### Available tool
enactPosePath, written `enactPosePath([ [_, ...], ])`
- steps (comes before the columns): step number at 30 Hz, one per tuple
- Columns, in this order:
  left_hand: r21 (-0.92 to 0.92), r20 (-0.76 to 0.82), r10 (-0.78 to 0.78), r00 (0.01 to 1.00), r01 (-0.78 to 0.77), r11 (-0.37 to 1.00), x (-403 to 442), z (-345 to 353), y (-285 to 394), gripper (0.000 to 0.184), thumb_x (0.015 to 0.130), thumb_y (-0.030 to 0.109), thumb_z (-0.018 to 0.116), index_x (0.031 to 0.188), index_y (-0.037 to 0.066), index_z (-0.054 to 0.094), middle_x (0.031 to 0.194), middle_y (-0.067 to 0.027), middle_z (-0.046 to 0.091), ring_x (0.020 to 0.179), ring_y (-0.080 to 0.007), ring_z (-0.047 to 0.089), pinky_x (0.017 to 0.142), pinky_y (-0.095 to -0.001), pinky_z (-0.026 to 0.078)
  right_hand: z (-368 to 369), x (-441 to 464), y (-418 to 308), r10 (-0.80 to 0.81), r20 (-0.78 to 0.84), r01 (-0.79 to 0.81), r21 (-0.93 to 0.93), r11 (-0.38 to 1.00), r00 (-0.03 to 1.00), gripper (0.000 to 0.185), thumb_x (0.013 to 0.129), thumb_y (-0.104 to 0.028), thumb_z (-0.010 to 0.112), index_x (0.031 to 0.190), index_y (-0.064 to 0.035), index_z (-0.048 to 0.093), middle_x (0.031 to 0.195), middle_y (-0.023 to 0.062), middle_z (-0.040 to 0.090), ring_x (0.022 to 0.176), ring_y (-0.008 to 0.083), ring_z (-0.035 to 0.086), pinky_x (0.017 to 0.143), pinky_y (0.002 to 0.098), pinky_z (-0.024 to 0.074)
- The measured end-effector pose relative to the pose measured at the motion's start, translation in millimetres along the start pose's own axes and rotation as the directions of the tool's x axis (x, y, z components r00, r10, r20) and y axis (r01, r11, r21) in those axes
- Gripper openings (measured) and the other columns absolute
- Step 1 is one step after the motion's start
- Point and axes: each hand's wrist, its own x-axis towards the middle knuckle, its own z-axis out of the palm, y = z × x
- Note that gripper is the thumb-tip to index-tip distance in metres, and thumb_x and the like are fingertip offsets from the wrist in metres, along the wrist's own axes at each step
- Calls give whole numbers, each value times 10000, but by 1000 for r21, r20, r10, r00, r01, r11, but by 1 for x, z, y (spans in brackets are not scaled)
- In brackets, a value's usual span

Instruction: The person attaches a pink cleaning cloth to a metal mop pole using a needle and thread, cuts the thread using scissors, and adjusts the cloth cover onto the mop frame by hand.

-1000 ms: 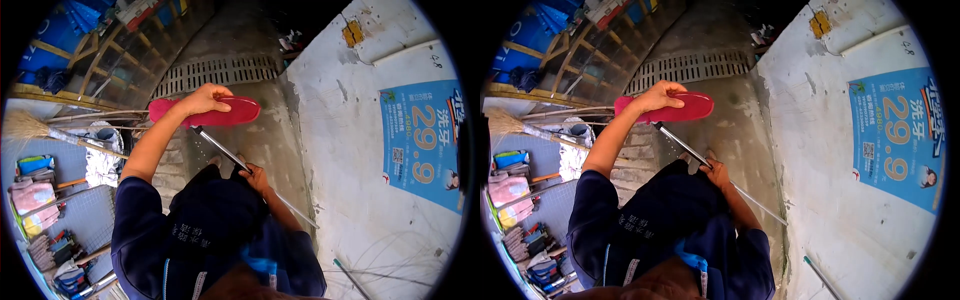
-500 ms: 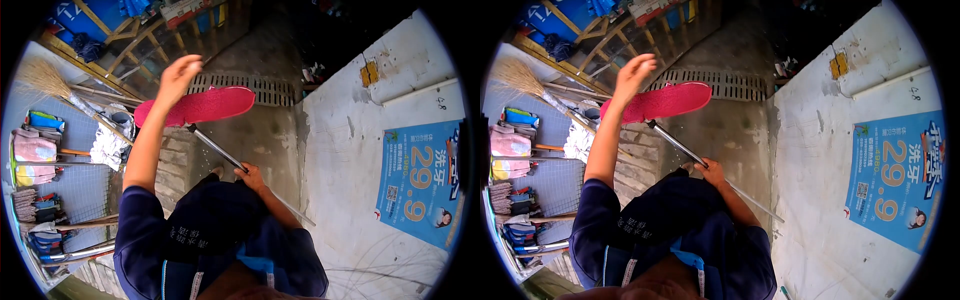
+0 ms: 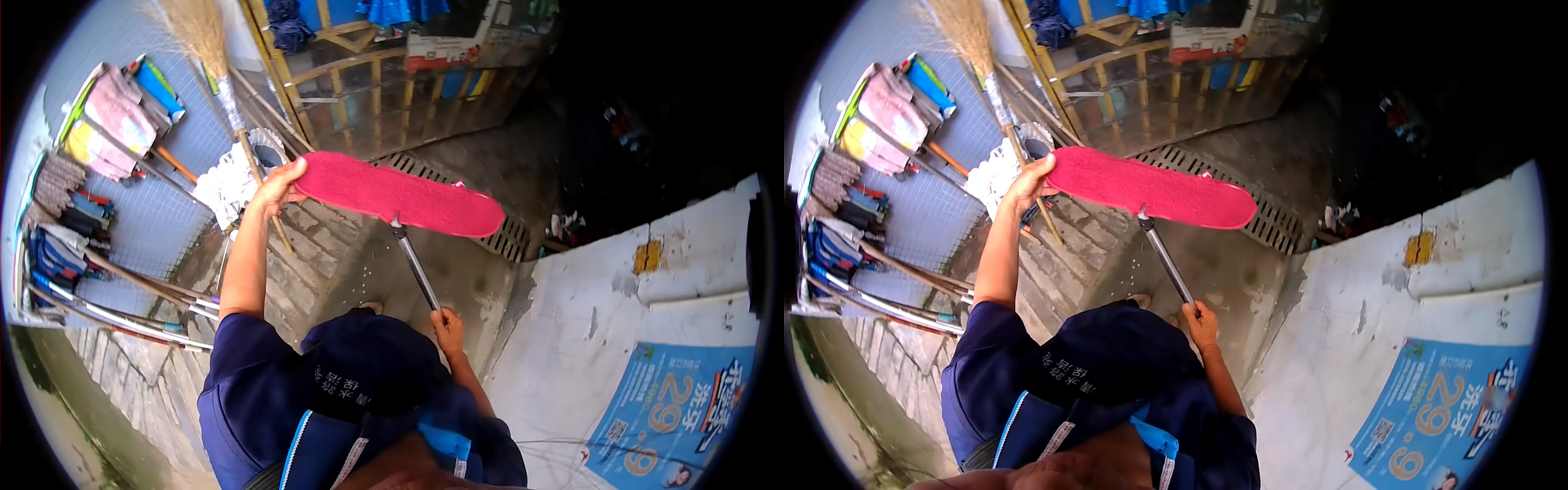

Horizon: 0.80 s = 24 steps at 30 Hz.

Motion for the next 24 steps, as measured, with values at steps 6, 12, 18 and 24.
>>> enactPosePath([
  [6,-243,-156,425,891,-452,858,-10,22,-4,299,802,-32,695,1091,18,639,978,-55,691,865,-158,660,809,-294,539,-1,4,-9,25,-17,-22,170,985,1000,220,884,-268,681,921,-53,655,636,-65,489,530,24,432,476,192,353],
  [12,-428,-170,473,865,-497,755,-30,35,9,272,835,-15,666,1102,15,627,1022,-70,673,908,-173,651,823,-300,538,1,2,-25,64,-45,-54,189,980,997,255,862,-273,708,909,-28,655,668,-64,496,570,34,424,507,205,352],
  [18,-457,-148,551,821,-551,698,-28,38,3,261,862,-41,605,1121,-3,608,1152,-119,626,1052,-220,611,917,-343,515,4,4,-26,56,-73,-37,244,969,996,263,866,-271,699,889,-13,651,668,-64,490,579,46,425,515,218,354],
  [24,-503,-134,520,844,-510,698,-33,48,5,306,804,-95,636,1095,-2,625,1219,-147,599,1118,-257,588,978,-348,477,4,4,-23,10,-83,7,200,980,997,241,855,-250,714,890,-21,649,684,-59,482,604,46,418,541,212,360],
])
